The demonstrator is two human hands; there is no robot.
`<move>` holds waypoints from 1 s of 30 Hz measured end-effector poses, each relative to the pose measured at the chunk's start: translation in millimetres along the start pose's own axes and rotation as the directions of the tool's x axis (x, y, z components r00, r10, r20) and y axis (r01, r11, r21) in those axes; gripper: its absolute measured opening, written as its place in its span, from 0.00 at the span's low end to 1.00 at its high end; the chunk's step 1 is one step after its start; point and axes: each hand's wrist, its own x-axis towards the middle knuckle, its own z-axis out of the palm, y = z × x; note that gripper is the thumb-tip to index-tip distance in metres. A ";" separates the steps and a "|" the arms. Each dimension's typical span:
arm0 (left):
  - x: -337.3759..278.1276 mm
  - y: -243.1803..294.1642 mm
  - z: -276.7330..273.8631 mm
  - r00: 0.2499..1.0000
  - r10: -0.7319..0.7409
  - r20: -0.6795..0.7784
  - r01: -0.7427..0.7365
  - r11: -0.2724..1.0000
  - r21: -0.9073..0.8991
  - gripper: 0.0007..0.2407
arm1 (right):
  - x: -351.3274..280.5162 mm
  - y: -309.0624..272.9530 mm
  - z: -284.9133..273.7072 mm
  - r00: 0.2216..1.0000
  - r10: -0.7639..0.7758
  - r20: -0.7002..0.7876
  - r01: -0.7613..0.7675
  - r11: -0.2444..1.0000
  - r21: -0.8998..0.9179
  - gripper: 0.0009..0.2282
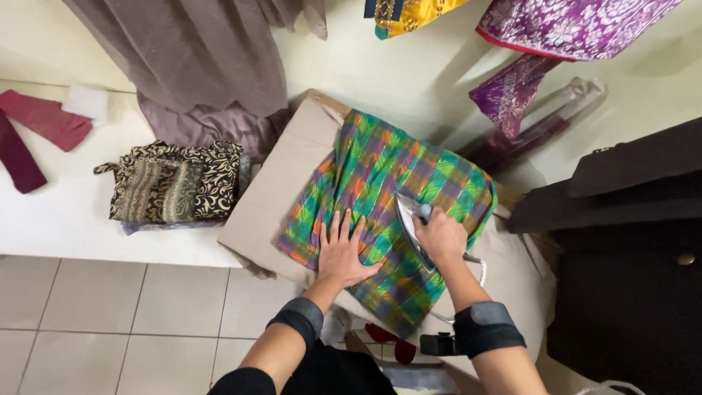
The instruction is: The person irons a green and orange plaid garment on an ironing board using a clothes iron, smoothing the fabric with their free hand. They reposition and flip the garment over and continue ironing the other side, pressing different sections.
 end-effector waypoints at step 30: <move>1.6 -5.8 11.8 0.998 0.026 -0.055 -0.027 1.000 -0.009 0.46 | 12.3 -29.9 -16.8 0.997 0.071 -0.031 -0.068 0.994 0.085 0.23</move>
